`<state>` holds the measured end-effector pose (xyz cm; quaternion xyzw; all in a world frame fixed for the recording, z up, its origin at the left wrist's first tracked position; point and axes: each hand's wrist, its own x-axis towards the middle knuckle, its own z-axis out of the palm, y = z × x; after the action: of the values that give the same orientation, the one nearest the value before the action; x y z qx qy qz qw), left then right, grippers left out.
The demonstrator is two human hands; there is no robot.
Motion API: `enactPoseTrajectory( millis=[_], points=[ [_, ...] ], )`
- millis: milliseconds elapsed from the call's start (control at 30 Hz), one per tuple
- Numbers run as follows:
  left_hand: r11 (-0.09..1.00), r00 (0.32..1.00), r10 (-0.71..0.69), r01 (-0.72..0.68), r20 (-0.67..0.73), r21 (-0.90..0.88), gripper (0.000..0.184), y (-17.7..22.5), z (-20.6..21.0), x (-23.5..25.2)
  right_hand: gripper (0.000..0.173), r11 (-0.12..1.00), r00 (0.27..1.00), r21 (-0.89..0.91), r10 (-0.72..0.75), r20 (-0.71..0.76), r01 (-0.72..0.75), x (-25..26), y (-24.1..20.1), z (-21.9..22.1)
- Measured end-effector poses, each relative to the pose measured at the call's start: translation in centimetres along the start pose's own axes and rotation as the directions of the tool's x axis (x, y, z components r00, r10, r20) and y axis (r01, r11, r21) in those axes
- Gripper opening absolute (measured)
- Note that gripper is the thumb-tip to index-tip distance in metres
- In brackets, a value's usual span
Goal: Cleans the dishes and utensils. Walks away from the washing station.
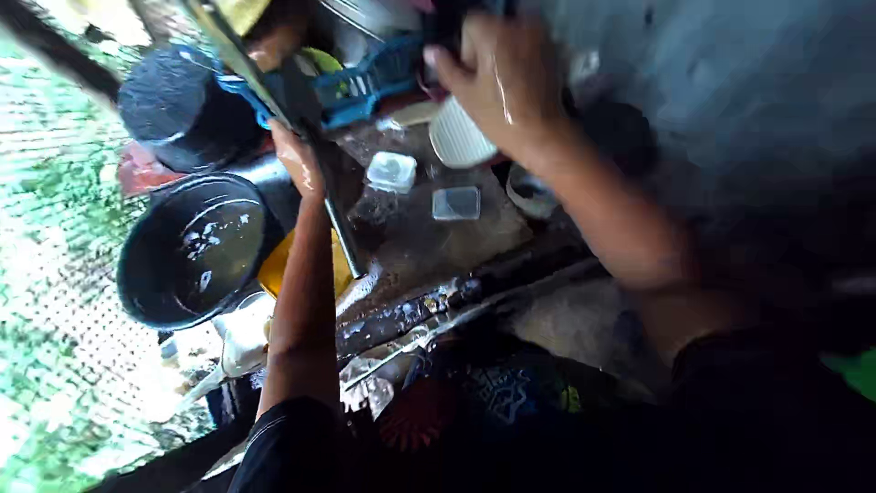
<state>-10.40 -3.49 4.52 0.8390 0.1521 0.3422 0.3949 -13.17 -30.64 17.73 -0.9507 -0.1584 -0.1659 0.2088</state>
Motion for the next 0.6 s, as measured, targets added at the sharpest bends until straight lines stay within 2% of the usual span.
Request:
enactPoseTrajectory(
  millis=[67,100,133,200,233,267,300,333,400,433,533,567,600],
  points=[
    [0.999,1.0,0.001,-0.002,-0.026,-0.043,0.05,0.3,-0.4,-2.2,0.05,0.988,0.991,0.11,0.115,-0.063,-0.108,-8.7,4.7,3.3],
    [0.984,1.0,-0.023,0.02,-0.012,-0.178,0.048,1.4,-1.1,-3.9,0.047,0.967,0.974,0.163,0.211,-0.082,-0.196,-13.6,6.6,4.3],
    [0.925,1.0,-0.021,0.017,-0.008,-0.379,0.044,1.9,-1.6,-5.4,0.045,0.932,0.945,0.211,0.317,-0.086,-0.293,-18.5,8.1,4.8],
    [0.665,0.999,0.029,0.003,0.03,-0.747,0.041,0.6,-1.4,-7.4,0.043,0.826,0.84,0.212,0.541,-0.038,-0.523,-28.6,9.7,4.6],
    [0.608,0.993,0.097,-0.004,0.069,-0.794,0.048,-0.2,-1.4,-8.6,0.042,0.718,0.738,0.201,0.674,0.038,-0.666,-33.3,9.4,3.7],
    [0.632,0.981,0.148,0.005,0.127,-0.775,0.053,-0.5,-1.4,-9.8,0.041,0.58,0.603,0.183,0.791,0.106,-0.794,-37.4,8.7,2.8],
    [0.682,0.979,0.142,0.011,0.147,-0.732,0.053,-0.2,-1.1,-10.9,0.041,0.429,0.45,0.155,0.881,0.149,-0.89,-41.0,7.6,2.0],
    [0.721,0.979,0.086,0.066,0.183,-0.69,0.052,1.1,-0.6,-12.2,0.042,0.277,0.294,0.119,0.939,0.175,-0.954,-44.0,6.6,1.2],
    [0.742,0.962,-0.033,0.205,0.272,-0.638,0.055,3.0,0.5,-14.5,0.042,0.023,0.038,0.074,0.979,0.198,-0.997,-48.0,4.4,-0.5],
    [0.745,0.945,-0.062,0.257,0.32,-0.616,0.057,4.0,0.7,-15.7,0.042,-0.07,-0.055,0.067,0.978,0.204,-0.995,-49.2,3.4,-1.3],
    [0.729,0.871,-0.054,0.368,0.488,-0.577,0.059,6.9,0.4,-20.1,0.044,-0.258,-0.243,0.082,0.957,0.157,-0.963,-52.3,1.2,-2.7],
    [0.709,0.84,-0.035,0.403,0.541,-0.579,0.055,8.2,0.3,-21.8,0.046,-0.312,-0.297,0.093,0.943,0.15,-0.945,-53.2,0.7,-3.2],
    [0.67,0.817,-0.014,0.436,0.576,-0.601,0.048,10.3,0.4,-23.4,0.048,-0.329,-0.311,0.118,0.939,0.149,-0.937,-54.1,0.4,-3.4]
  ],
)
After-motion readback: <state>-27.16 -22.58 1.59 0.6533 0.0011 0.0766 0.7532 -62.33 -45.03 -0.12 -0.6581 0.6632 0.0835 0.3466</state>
